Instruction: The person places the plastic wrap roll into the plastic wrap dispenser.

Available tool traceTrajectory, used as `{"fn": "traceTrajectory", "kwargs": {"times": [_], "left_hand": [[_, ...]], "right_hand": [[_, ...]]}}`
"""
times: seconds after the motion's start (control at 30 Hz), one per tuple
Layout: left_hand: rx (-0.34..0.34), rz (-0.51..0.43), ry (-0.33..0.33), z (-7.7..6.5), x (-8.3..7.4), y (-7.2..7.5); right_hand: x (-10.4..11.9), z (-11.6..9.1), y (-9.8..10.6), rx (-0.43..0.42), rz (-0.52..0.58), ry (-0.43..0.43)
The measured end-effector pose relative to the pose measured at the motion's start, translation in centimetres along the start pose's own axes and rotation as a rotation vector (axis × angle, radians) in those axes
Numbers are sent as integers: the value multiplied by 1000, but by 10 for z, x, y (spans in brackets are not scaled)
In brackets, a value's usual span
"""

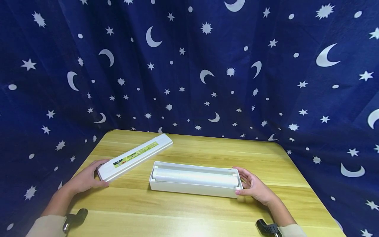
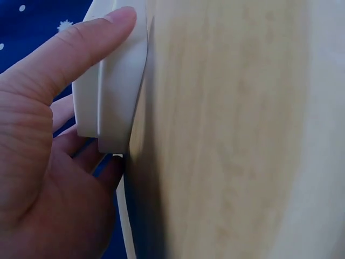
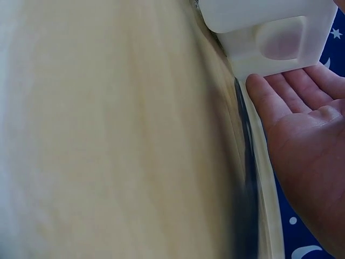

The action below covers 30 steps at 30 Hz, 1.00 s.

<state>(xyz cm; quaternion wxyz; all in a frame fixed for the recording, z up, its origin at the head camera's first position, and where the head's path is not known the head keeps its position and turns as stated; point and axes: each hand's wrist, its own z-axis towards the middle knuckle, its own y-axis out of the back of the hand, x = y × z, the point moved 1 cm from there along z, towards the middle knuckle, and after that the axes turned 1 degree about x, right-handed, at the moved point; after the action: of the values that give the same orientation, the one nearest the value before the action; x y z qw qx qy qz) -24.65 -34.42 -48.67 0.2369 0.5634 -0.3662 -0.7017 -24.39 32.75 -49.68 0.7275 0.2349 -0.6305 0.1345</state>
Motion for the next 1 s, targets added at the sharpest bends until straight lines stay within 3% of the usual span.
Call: {"fn": "traceTrajectory", "kwargs": {"times": [0.27,1.0], "left_hand": [[-7,-2,-34,1,1,-2],[-3,5,-32,2,2,-5]], "right_hand": [[-1,0,1,-3,-3,-10],[-2,0,1,7,3,-12]]}}
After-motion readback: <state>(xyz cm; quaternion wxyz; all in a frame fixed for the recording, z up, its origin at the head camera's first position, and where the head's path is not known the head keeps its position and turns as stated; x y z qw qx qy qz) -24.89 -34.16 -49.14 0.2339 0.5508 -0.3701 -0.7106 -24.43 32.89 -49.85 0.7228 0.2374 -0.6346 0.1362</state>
